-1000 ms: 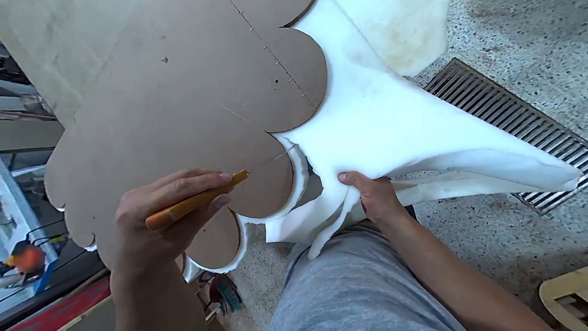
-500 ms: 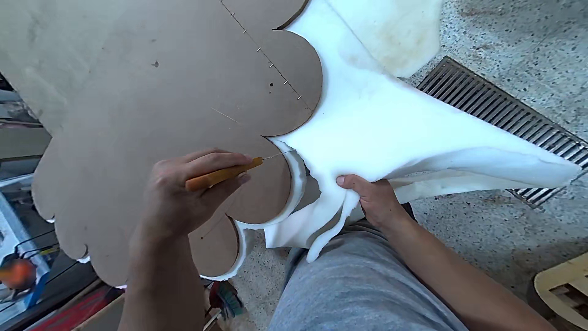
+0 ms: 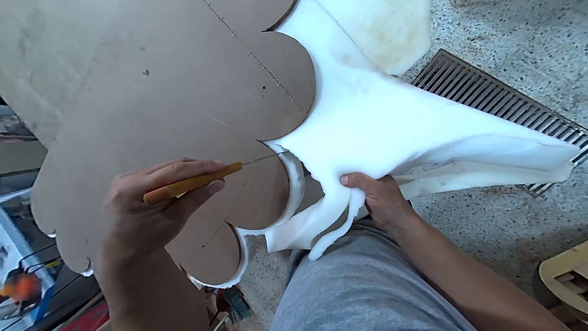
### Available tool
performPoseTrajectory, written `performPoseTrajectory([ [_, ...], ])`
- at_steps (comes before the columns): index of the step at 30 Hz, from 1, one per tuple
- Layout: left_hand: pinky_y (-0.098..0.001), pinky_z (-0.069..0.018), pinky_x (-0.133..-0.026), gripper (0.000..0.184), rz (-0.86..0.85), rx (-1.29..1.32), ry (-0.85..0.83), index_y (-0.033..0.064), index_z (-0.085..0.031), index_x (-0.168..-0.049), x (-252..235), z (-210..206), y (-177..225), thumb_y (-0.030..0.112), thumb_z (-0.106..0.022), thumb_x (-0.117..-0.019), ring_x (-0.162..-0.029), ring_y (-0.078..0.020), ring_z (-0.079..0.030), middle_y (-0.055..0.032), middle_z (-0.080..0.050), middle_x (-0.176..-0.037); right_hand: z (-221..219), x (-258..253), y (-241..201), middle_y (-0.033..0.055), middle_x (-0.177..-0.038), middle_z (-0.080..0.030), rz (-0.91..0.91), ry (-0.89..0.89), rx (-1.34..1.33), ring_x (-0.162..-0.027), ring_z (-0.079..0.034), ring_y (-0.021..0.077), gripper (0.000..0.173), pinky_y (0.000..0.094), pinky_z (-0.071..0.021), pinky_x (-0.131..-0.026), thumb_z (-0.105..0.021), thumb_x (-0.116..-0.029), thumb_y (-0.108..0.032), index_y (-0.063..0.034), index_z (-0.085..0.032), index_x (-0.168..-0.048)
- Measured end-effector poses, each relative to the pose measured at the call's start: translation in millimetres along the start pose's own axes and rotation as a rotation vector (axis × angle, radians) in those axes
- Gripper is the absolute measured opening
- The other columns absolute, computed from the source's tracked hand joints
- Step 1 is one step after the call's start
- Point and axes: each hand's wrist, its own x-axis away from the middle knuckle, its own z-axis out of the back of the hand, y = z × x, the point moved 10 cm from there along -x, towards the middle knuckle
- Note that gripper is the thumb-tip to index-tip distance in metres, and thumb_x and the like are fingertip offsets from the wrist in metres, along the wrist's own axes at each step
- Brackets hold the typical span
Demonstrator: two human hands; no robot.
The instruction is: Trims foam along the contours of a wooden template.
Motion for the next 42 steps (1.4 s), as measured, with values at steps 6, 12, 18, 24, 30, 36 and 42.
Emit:
performPoseTrajectory([
  [6, -0.0293, -0.0635, -0.087, 0.023, -0.077, 0.029, -0.037, 0.0112, -0.076, -0.114, -16.2, -17.6, 14.2, 0.022, -0.075, -0.0938, -0.098, -0.0128, -0.073, -0.0007, -0.075, -0.112, 13.0, -11.4, -15.3, 0.0071, -0.092, -0.075, 0.048, 0.016, 0.143, -0.081, -0.073, 0.0169, 0.017, 0.0368, -0.0624, -0.072, -0.077, -0.0832, -0.014, -0.0097, -0.075, -0.100],
  [12, -0.0275, -0.0636, -0.085, 0.021, -0.047, 0.025, -0.035, 0.0099, -0.076, -0.111, -35.2, -41.7, -11.4, 0.021, -0.075, -0.0938, -0.095, -0.0099, -0.074, 0.0001, -0.076, -0.108, 13.2, -10.7, -17.4, 0.0076, -0.092, -0.074, 0.049, 0.019, 0.105, -0.081, -0.073, 0.0169, 0.019, 0.0368, -0.0625, -0.072, -0.077, -0.0818, -0.012, -0.0081, -0.074, -0.100],
  [18, -0.0249, -0.0628, -0.081, 0.022, 0.017, 0.005, -0.076, 0.0164, -0.077, -0.115, -42.7, -60.8, -17.3, 0.025, -0.074, -0.0949, -0.093, -0.0049, -0.072, 0.0055, -0.075, -0.107, 13.9, -11.7, -17.5, 0.0082, -0.090, -0.075, 0.075, 0.005, 0.075, -0.081, -0.073, 0.0170, 0.017, 0.0356, -0.0628, -0.074, -0.077, -0.0825, -0.006, -0.0065, -0.074, -0.099],
  [24, -0.0255, -0.0637, -0.076, 0.021, 0.082, 0.011, -0.051, 0.0144, -0.076, -0.114, -56.5, -79.7, -35.8, 0.025, -0.072, -0.0969, -0.085, -0.0057, -0.074, 0.0024, -0.078, -0.101, 17.4, -13.2, -10.7, 0.0079, -0.090, -0.075, 0.060, 0.007, 0.082, -0.081, -0.073, 0.0165, 0.017, 0.0346, -0.0628, -0.074, -0.078, -0.0832, -0.007, -0.0066, -0.074, -0.100],
  [30, -0.0262, -0.0631, -0.080, 0.023, 0.026, -0.066, -0.042, 0.0127, -0.077, -0.111, -55.4, -55.9, -13.9, 0.029, -0.073, -0.0949, -0.089, -0.0049, -0.073, 0.0030, -0.077, -0.103, 19.9, -14.5, -11.1, 0.0078, -0.090, -0.075, 0.066, -0.010, 0.107, -0.081, -0.073, 0.0163, 0.015, 0.0338, -0.0630, -0.074, -0.077, -0.0838, -0.006, -0.0067, -0.075, -0.099],
  [36, -0.0285, -0.0642, -0.081, 0.023, 0.061, 0.006, -0.001, 0.0112, -0.076, -0.113, -57.0, -69.3, -17.1, 0.026, -0.073, -0.0960, -0.090, -0.0079, -0.074, 0.0010, -0.077, -0.105, 20.1, -16.3, -11.3, 0.0077, -0.091, -0.075, 0.084, -0.042, 0.105, -0.081, -0.073, 0.0159, 0.017, 0.0333, -0.0631, -0.075, -0.077, -0.0840, -0.004, -0.0067, -0.074, -0.100],
  [42, -0.0245, -0.0623, -0.079, 0.020, 0.027, -0.025, 0.007, 0.0080, -0.077, -0.110, -66.4, -102.2, -12.6, 0.022, -0.074, -0.0957, -0.087, -0.0044, -0.073, -0.0005, -0.077, -0.101, 19.3, -14.7, -3.9, 0.0071, -0.091, -0.075, 0.083, -0.057, 0.113, -0.082, -0.073, 0.0156, 0.015, 0.0341, -0.0630, -0.075, -0.077, -0.0853, -0.005, -0.0071, -0.074, -0.100],
])
